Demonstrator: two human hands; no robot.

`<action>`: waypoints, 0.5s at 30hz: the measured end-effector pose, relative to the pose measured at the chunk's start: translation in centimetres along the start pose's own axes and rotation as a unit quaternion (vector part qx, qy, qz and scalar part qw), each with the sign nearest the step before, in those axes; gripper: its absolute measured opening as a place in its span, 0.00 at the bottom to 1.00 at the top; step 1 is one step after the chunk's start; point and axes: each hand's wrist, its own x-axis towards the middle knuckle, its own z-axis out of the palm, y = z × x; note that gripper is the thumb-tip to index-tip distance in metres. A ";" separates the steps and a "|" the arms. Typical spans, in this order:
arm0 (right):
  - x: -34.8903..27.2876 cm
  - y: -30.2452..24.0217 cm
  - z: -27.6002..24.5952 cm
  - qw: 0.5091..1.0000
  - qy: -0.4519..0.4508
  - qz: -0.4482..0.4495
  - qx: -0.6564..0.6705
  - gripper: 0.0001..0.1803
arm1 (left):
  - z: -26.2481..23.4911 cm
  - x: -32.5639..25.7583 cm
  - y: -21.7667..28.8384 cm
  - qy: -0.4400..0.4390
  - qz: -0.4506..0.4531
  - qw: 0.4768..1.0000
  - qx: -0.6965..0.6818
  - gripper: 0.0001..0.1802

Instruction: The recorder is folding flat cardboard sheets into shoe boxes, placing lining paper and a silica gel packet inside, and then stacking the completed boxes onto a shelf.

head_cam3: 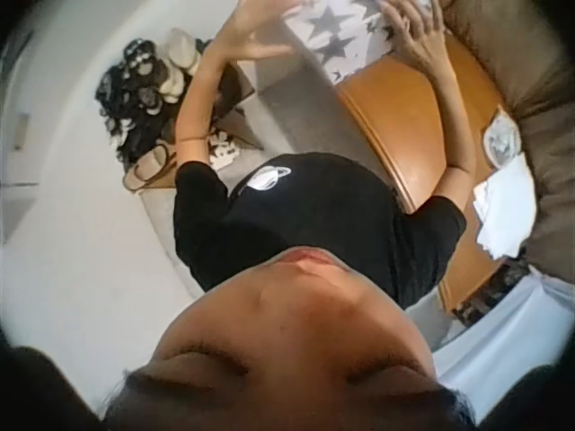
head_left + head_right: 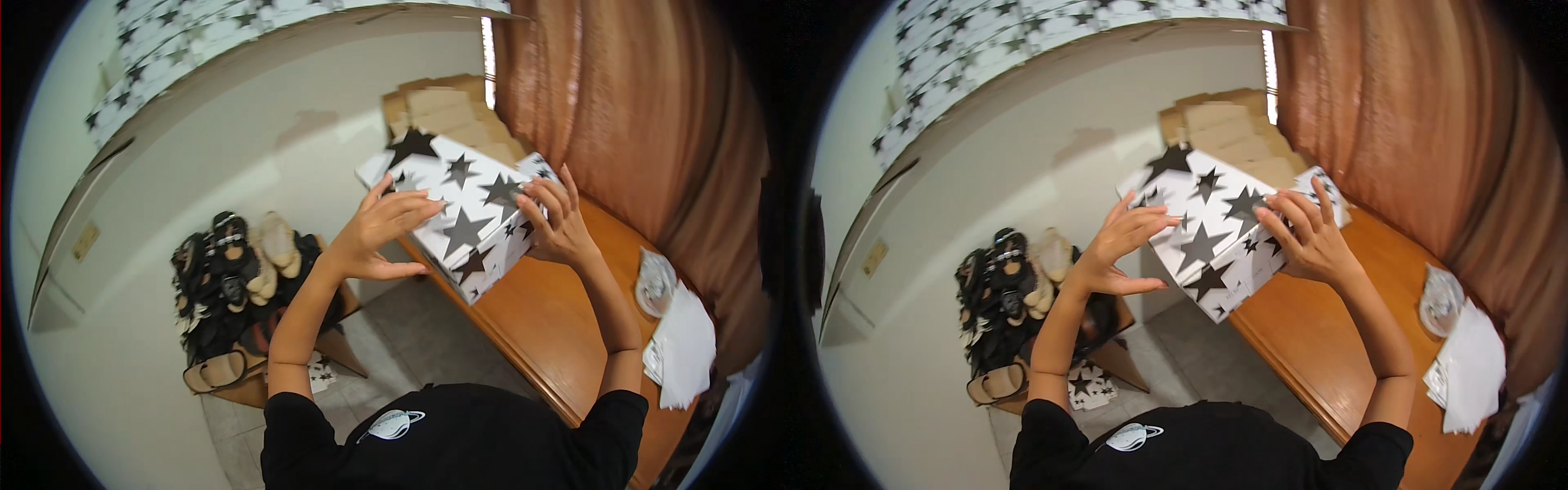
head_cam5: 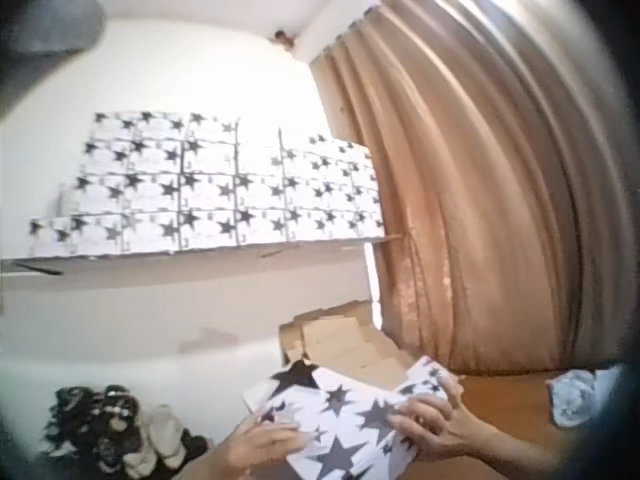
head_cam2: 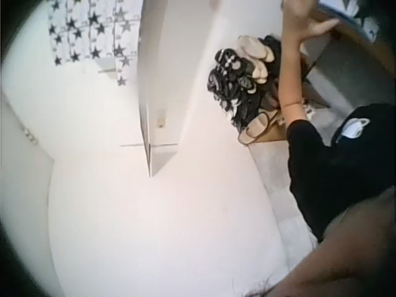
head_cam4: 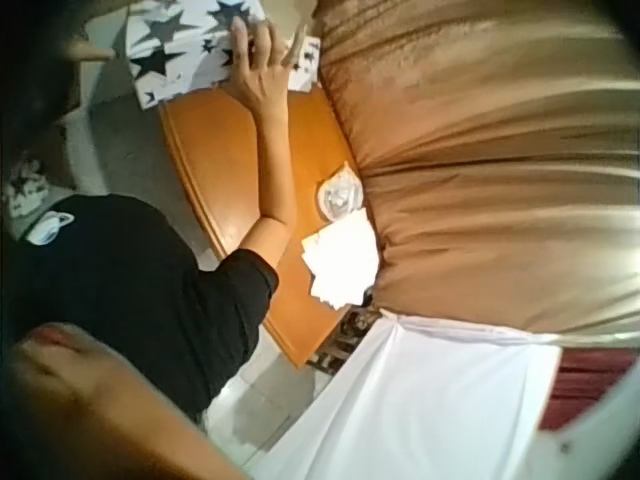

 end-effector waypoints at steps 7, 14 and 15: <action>11.8 -6.0 8.2 0.978 0.207 0.038 -0.013 0.42 | -9.5 -6.7 2.3 0.150 -0.010 0.949 0.278 0.51; 23.0 -11.5 12.5 0.942 0.334 0.043 -0.006 0.40 | -15.9 -10.5 2.1 0.258 -0.023 0.880 0.397 0.66; 24.8 -12.2 12.8 0.932 0.362 0.034 -0.003 0.39 | -16.7 -10.9 2.6 0.277 -0.046 0.876 0.392 0.62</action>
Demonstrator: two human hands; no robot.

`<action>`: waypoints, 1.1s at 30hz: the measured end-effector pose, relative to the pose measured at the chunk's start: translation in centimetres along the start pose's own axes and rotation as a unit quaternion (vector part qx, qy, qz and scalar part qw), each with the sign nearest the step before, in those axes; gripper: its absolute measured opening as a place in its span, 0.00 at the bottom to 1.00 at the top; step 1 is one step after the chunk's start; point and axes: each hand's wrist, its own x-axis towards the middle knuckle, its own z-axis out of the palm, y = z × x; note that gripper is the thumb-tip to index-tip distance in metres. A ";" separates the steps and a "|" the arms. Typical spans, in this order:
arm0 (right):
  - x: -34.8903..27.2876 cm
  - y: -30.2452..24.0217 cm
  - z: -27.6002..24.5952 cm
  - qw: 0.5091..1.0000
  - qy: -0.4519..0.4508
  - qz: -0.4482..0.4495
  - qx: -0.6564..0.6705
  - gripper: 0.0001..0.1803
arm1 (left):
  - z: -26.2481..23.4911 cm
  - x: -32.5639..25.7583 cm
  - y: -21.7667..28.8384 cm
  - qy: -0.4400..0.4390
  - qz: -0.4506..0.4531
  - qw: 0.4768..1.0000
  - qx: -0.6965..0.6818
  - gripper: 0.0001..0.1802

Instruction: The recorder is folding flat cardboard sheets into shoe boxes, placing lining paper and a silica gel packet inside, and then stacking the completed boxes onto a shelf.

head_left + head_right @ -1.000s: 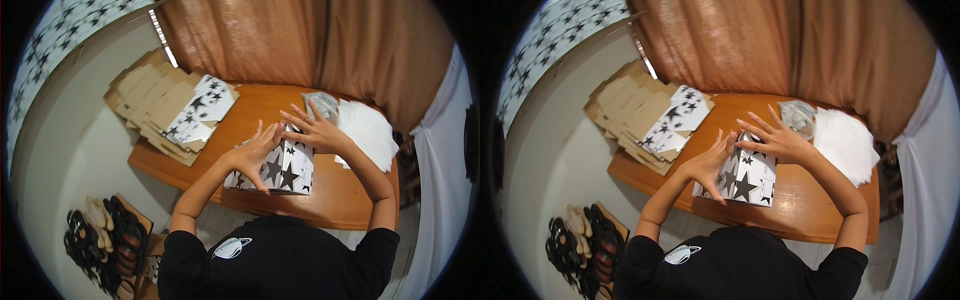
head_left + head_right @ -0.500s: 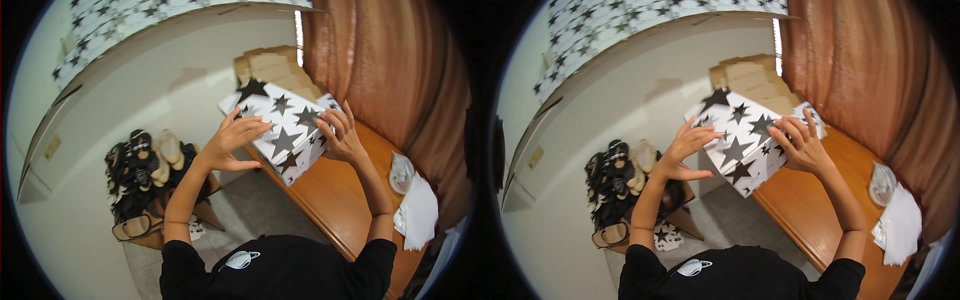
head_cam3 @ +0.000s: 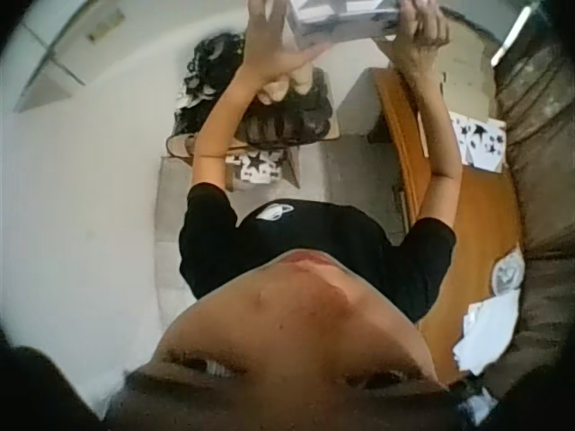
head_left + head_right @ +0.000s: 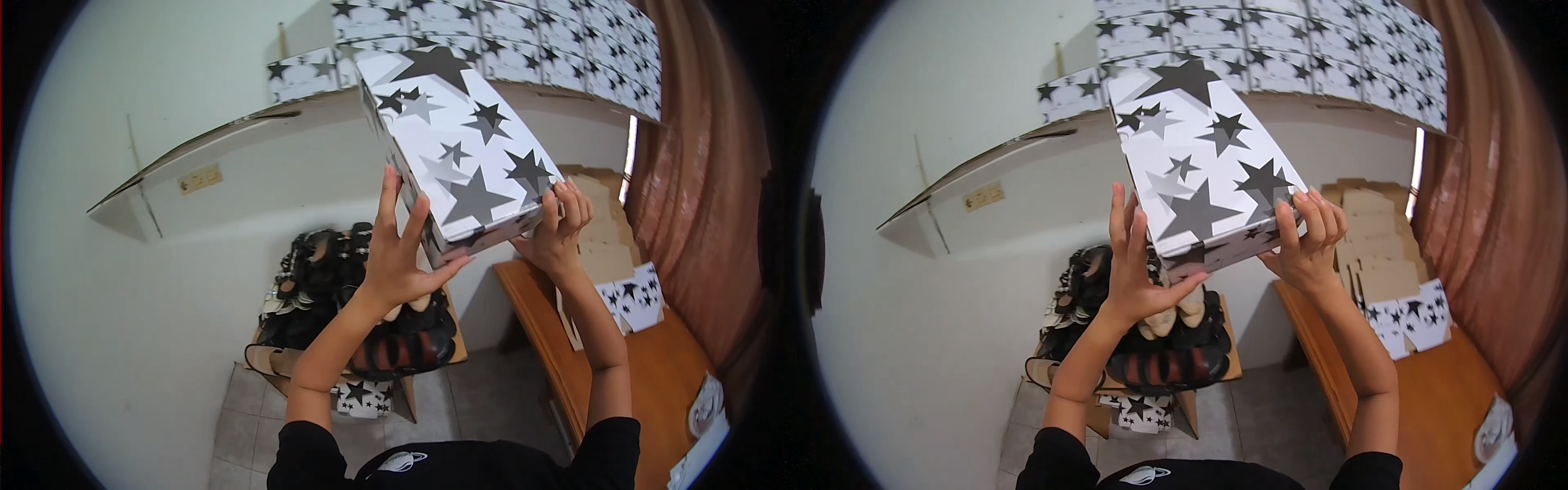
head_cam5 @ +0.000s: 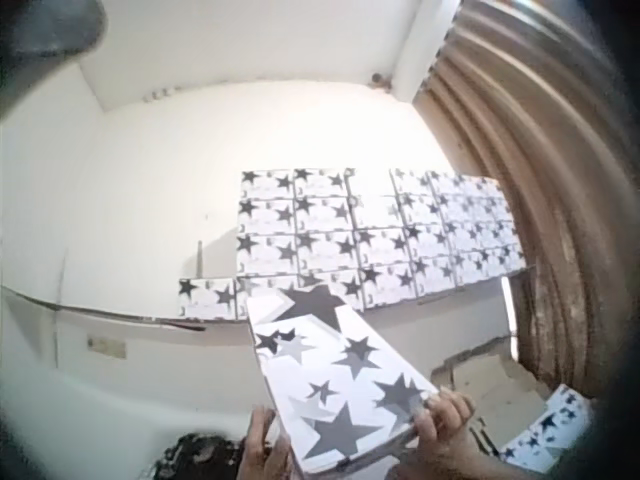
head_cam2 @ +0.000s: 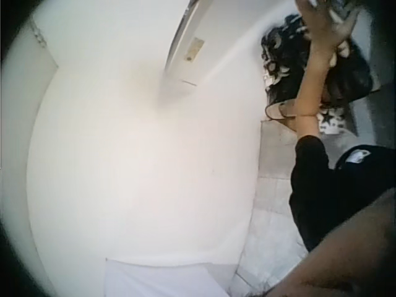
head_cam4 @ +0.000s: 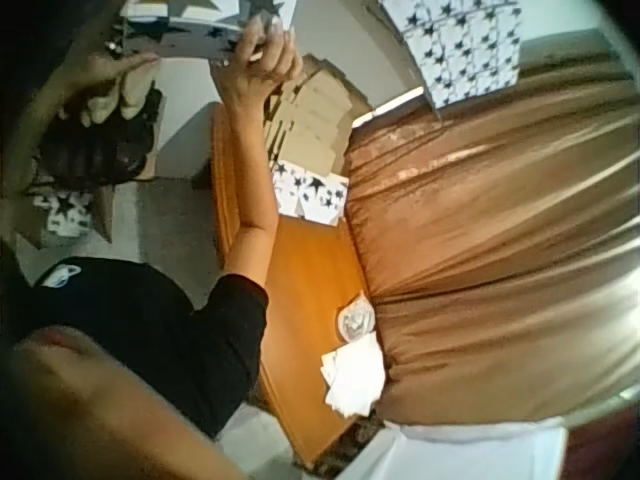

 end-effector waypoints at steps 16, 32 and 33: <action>12.4 -9.9 17.6 0.969 0.217 0.002 0.114 0.27 | -10.7 0.7 -12.2 0.096 0.034 0.979 0.177 0.44; 23.3 -9.1 31.5 0.985 0.136 -0.067 0.083 0.51 | -15.0 11.2 -27.5 0.044 -0.024 0.979 0.196 0.36; 23.4 -9.0 32.0 0.985 0.140 -0.067 0.082 0.51 | -14.9 11.4 -28.3 0.045 -0.020 0.979 0.197 0.36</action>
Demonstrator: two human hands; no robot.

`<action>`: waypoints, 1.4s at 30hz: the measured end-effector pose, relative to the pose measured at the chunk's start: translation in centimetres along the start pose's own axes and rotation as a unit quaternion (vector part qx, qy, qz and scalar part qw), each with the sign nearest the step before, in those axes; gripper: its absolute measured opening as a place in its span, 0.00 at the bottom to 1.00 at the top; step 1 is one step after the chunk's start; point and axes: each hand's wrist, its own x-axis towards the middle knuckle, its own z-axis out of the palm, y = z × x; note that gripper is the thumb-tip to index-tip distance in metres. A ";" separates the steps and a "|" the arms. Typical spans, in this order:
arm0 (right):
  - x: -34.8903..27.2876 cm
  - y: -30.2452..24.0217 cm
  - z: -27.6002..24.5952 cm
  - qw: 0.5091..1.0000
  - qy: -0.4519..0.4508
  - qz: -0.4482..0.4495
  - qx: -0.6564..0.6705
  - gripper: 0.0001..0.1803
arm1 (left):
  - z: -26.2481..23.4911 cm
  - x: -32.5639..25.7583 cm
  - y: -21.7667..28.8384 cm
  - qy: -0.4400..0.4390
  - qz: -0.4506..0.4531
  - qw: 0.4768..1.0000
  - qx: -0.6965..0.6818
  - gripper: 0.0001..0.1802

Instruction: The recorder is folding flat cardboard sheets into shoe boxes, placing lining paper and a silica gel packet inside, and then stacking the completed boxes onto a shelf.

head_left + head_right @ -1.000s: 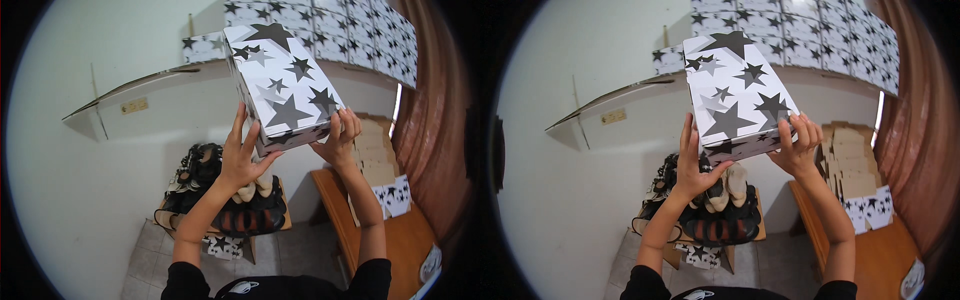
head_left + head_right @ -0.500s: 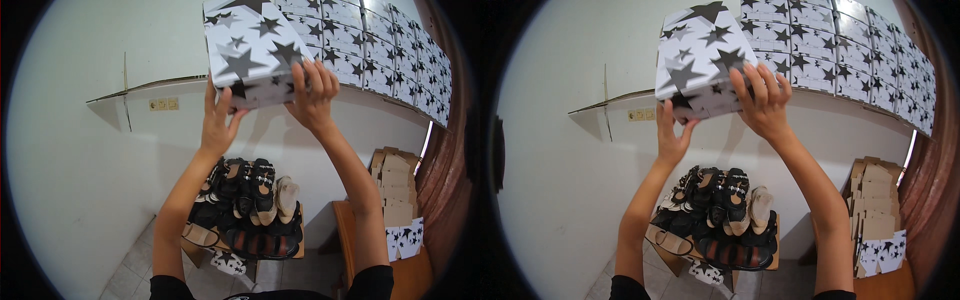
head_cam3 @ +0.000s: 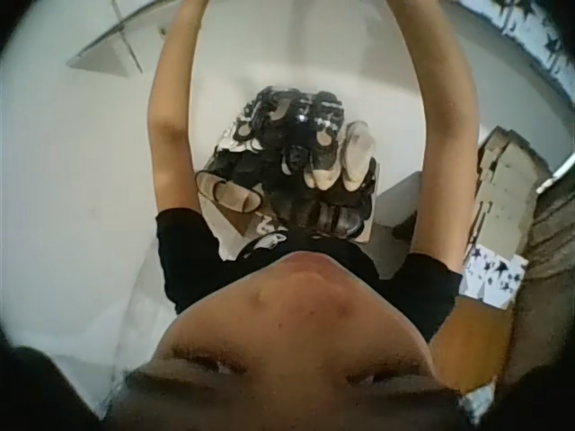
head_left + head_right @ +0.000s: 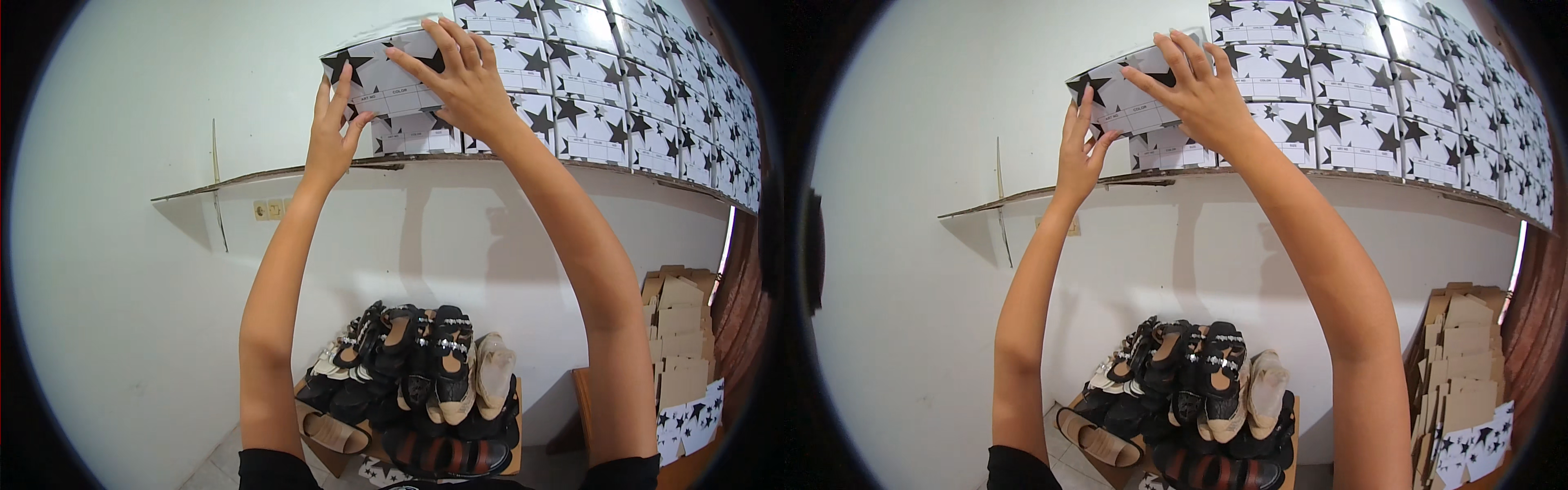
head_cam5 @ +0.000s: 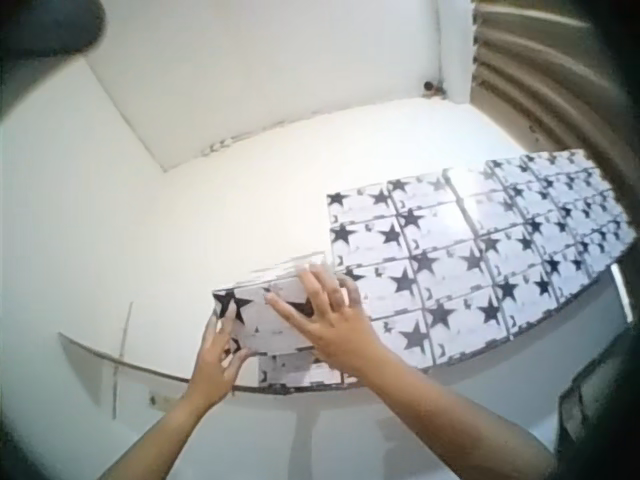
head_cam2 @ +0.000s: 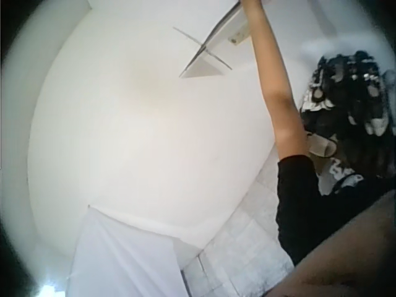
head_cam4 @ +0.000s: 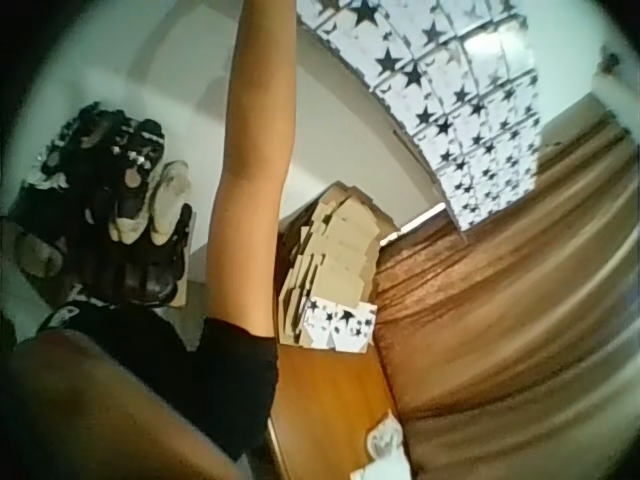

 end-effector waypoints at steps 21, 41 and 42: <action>-6.6 -0.5 5.4 0.990 -0.128 0.060 -0.009 0.28 | 7.9 1.8 -8.4 0.028 -0.135 0.990 -0.010 0.23; -5.7 -1.0 6.2 0.951 -0.129 0.193 0.204 0.29 | 7.8 1.8 -7.7 0.093 -0.313 0.938 -0.118 0.21; -5.7 -0.9 6.2 0.951 -0.128 0.194 0.204 0.29 | 7.8 1.7 -7.7 0.092 -0.312 0.938 -0.117 0.21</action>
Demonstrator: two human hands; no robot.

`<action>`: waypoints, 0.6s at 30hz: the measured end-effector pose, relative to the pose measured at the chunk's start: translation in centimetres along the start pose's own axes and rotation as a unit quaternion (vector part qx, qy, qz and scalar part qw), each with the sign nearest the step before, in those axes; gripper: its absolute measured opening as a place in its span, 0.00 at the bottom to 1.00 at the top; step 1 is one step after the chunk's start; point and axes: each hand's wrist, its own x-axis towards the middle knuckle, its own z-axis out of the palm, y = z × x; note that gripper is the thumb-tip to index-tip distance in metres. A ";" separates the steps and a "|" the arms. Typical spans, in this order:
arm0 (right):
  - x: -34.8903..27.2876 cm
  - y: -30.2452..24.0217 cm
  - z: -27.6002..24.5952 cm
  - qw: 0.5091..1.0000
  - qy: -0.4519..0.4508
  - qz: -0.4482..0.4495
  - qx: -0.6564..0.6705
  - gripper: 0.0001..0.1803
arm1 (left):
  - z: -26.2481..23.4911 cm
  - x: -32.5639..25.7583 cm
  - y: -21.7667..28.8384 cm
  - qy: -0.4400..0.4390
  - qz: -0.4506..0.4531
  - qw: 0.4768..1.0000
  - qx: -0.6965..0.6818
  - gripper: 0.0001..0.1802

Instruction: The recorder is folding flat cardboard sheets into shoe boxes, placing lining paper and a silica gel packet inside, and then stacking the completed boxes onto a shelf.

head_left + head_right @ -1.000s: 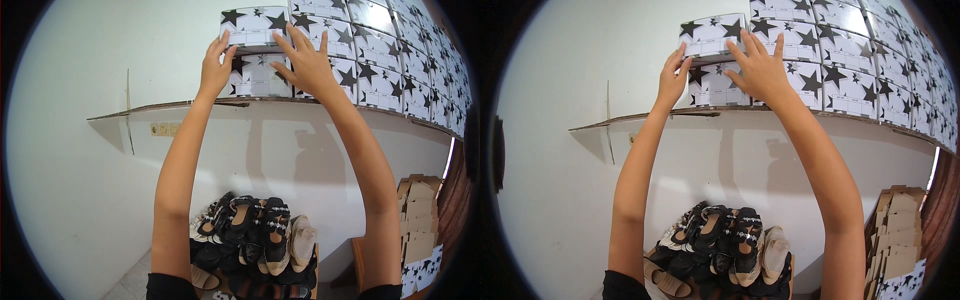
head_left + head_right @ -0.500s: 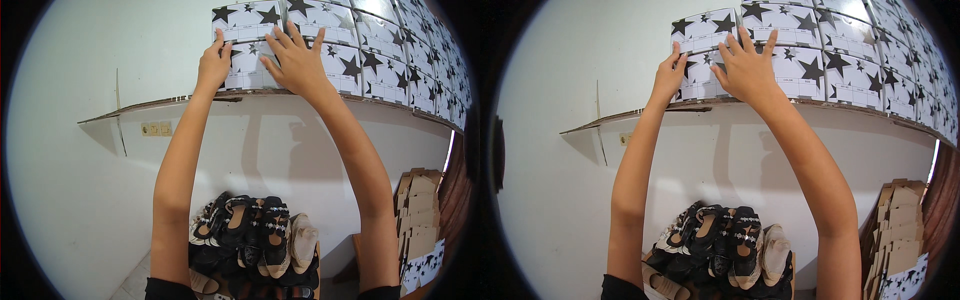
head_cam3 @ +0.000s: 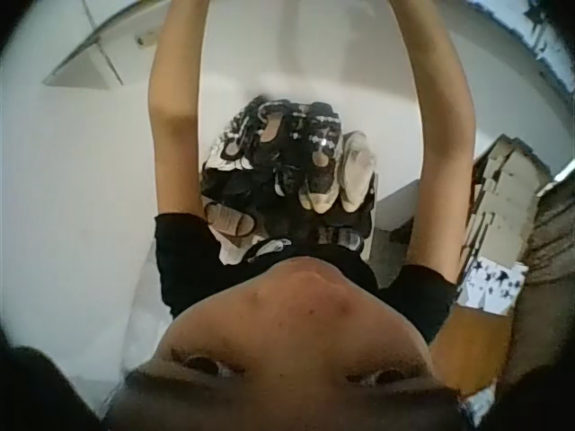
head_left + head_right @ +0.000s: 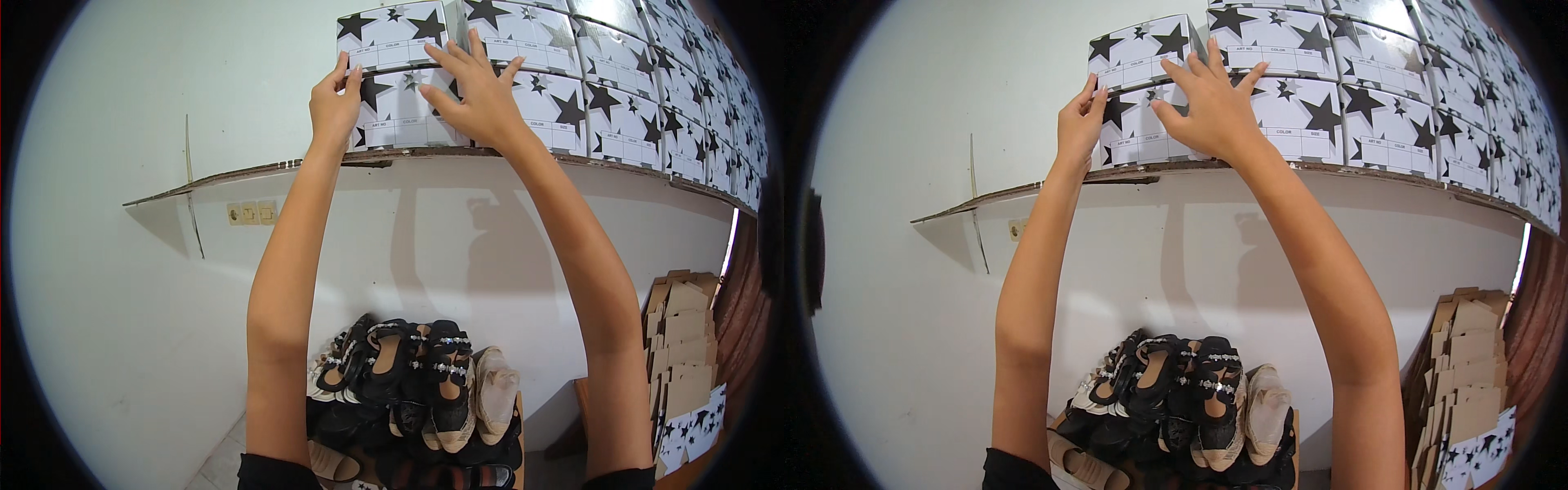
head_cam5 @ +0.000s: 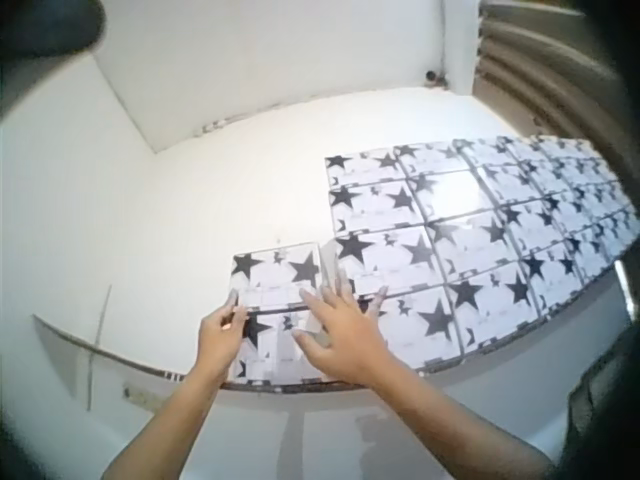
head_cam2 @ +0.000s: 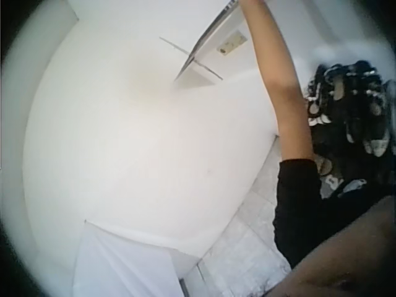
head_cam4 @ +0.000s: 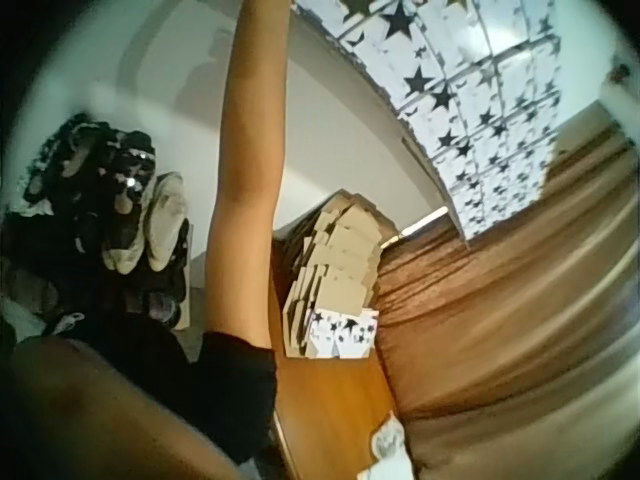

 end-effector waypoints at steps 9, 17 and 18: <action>-0.1 0.3 -0.6 0.999 0.015 0.007 0.034 0.27 | -0.4 0.0 -0.3 0.003 0.052 0.998 -0.045 0.17; -0.2 -0.6 0.9 0.971 0.075 -0.056 -0.221 0.21 | -0.1 0.2 -0.4 0.003 0.068 0.998 -0.017 0.15; -0.3 -0.6 0.9 0.971 0.074 -0.056 -0.222 0.21 | -0.2 0.1 -0.2 0.002 0.067 0.998 -0.018 0.15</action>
